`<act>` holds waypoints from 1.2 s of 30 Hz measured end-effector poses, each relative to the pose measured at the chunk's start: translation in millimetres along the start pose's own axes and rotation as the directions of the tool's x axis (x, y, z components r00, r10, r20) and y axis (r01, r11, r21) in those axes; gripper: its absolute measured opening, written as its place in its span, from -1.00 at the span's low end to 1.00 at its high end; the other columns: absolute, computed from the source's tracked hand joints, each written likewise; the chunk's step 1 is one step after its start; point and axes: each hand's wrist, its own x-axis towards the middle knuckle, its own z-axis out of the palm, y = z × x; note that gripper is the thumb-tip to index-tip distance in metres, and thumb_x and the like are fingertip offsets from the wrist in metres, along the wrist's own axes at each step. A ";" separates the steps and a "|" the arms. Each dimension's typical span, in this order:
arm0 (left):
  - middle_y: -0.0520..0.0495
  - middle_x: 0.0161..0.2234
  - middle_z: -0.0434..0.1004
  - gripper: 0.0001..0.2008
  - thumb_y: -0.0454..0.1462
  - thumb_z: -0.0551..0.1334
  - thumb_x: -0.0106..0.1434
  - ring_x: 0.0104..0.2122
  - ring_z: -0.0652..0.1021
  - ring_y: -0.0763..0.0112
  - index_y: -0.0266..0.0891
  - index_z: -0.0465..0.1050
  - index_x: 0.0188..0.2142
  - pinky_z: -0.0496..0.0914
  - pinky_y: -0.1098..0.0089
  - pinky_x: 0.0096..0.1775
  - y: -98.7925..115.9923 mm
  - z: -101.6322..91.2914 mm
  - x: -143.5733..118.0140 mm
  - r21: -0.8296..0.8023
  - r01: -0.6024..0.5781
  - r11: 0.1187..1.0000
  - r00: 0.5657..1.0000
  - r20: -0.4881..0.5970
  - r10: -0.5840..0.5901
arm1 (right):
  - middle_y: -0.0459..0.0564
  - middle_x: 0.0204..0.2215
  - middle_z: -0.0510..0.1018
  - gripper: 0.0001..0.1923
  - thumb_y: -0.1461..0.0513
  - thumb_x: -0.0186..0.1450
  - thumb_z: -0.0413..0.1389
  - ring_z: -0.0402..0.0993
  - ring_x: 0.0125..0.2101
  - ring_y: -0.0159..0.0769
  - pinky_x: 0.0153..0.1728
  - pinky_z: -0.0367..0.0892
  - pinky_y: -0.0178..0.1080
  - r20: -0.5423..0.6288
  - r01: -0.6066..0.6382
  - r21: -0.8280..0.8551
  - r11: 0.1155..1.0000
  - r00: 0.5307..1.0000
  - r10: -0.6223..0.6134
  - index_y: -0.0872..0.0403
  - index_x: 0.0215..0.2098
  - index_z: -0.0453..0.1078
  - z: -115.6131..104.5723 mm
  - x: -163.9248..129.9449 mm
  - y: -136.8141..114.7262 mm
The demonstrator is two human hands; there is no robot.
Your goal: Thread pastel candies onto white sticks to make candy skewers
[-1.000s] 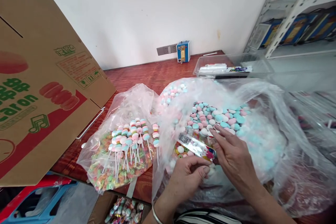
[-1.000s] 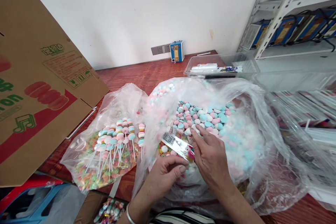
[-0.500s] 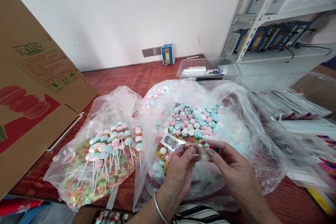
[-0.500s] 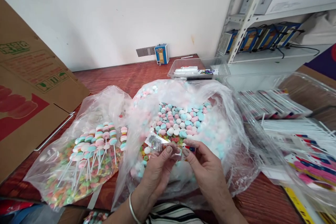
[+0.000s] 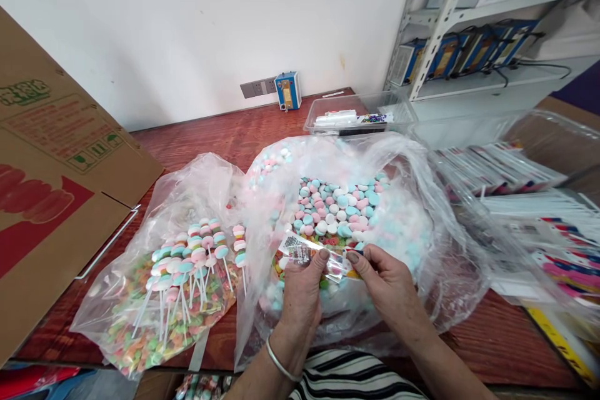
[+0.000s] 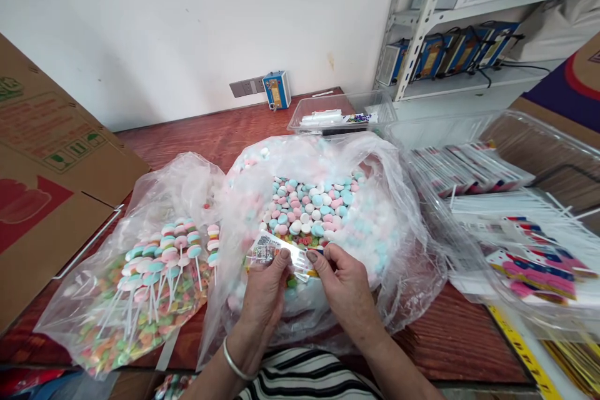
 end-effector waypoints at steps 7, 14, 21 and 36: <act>0.02 -0.36 0.57 -0.67 -0.20 0.47 -0.02 -0.38 0.55 0.44 -0.23 0.47 -0.27 0.42 0.45 -0.28 0.2 0.1 -1.0 0.041 -0.033 0.999 0.999 0.006 0.032 | -0.12 -0.47 0.50 -0.70 -0.02 0.23 0.18 0.38 -0.42 -0.32 -0.37 0.34 -0.32 0.186 -0.103 0.286 0.953 0.981 0.050 0.05 -0.36 0.43 6.8 -0.6 -12.1; 0.08 -0.50 0.43 -0.65 -0.18 0.48 -0.03 -0.53 0.41 0.55 -0.28 0.39 -0.37 0.29 0.52 -0.46 0.6 -7.0 -0.1 0.122 -0.009 0.992 1.000 0.028 0.005 | -0.17 -0.64 0.37 -0.61 -0.05 0.26 0.14 0.23 -0.57 -0.39 -0.54 0.18 -0.34 0.165 -0.089 0.168 0.982 0.984 0.061 0.08 -0.50 0.38 8.5 -2.9 1.9; 0.18 -0.63 0.20 -0.55 -0.04 0.43 0.02 -0.61 0.22 0.61 -0.23 0.22 -0.52 0.14 0.52 -0.53 -4.1 -9.8 1.5 0.205 -0.072 0.976 0.997 -0.024 0.079 | -0.13 -0.70 0.34 -0.39 -0.22 0.30 -0.05 0.23 -0.66 -0.38 -0.59 0.17 -0.30 0.217 -0.182 0.202 0.962 0.967 0.137 0.06 -0.61 0.32 12.9 -3.8 -0.6; 0.17 -0.59 0.30 -0.57 -0.15 0.53 -0.13 -0.62 0.31 0.64 -0.27 0.35 -0.41 0.22 0.58 -0.56 2.2 -12.5 7.5 -0.024 0.108 0.994 0.994 -0.027 -0.108 | -0.19 -0.70 0.25 -0.49 -0.08 0.40 -0.09 0.18 -0.62 -0.37 -0.56 0.12 -0.31 0.124 -0.027 0.057 0.998 0.992 0.019 0.03 -0.58 0.25 8.0 -6.3 -8.4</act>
